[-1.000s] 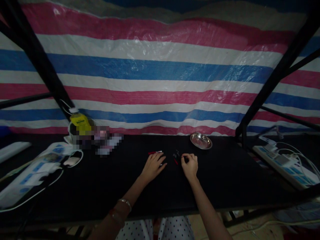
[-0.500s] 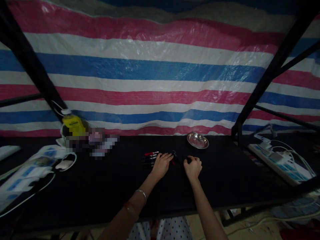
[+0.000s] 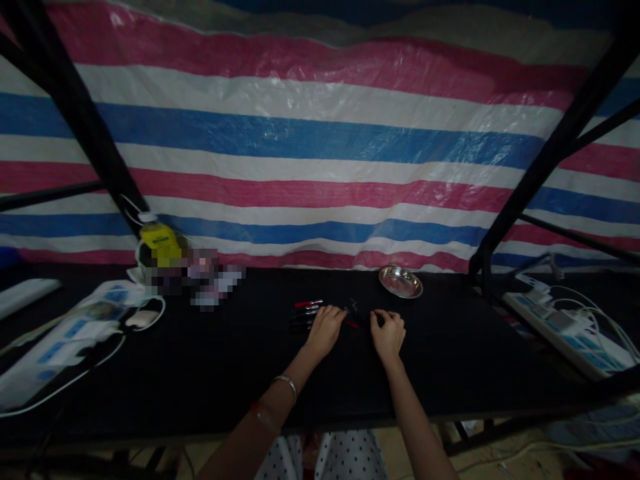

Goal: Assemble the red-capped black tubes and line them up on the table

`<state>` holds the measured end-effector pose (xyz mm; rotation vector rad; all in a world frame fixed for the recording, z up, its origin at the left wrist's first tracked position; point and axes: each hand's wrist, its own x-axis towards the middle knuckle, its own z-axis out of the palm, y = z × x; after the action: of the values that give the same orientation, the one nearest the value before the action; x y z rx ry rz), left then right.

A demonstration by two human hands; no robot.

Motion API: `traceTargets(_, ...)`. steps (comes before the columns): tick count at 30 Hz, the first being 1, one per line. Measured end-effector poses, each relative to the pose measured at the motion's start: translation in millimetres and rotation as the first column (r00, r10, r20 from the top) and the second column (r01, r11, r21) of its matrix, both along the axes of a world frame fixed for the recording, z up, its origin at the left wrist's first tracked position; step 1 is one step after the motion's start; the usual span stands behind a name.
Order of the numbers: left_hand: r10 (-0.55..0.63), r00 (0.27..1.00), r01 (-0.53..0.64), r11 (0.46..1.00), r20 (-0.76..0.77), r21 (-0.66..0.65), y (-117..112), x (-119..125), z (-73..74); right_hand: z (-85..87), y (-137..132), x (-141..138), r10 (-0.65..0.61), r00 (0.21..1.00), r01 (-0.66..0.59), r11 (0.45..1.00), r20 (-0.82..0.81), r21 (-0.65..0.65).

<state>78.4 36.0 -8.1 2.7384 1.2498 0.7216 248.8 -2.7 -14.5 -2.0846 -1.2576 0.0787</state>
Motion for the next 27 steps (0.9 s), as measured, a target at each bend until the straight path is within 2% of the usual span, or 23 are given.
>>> traceTargets(12, 0.045, 0.973, -0.057, 0.997, 0.226, 0.044, 3.5, -1.7, -16.9, -1.7, 1.9, 0.8, 0.053, 0.999, -0.053, 0.999, -0.008, -0.004)
traceTargets(18, 0.01, 0.961, -0.027, 0.998, 0.276, 0.059, 3.6, -1.2, -12.5, -4.2, 2.5, 2.2, 0.087, 0.996, -0.086, 0.995, -0.012, 0.05)
traceTargets(27, 0.005, 0.971, -0.027, 0.996, 0.24, 0.085, 1.1, -2.0, -6.8, -16.5, 7.0, 5.7, 0.09, 0.992, -0.102, 0.985, 0.088, 0.138)
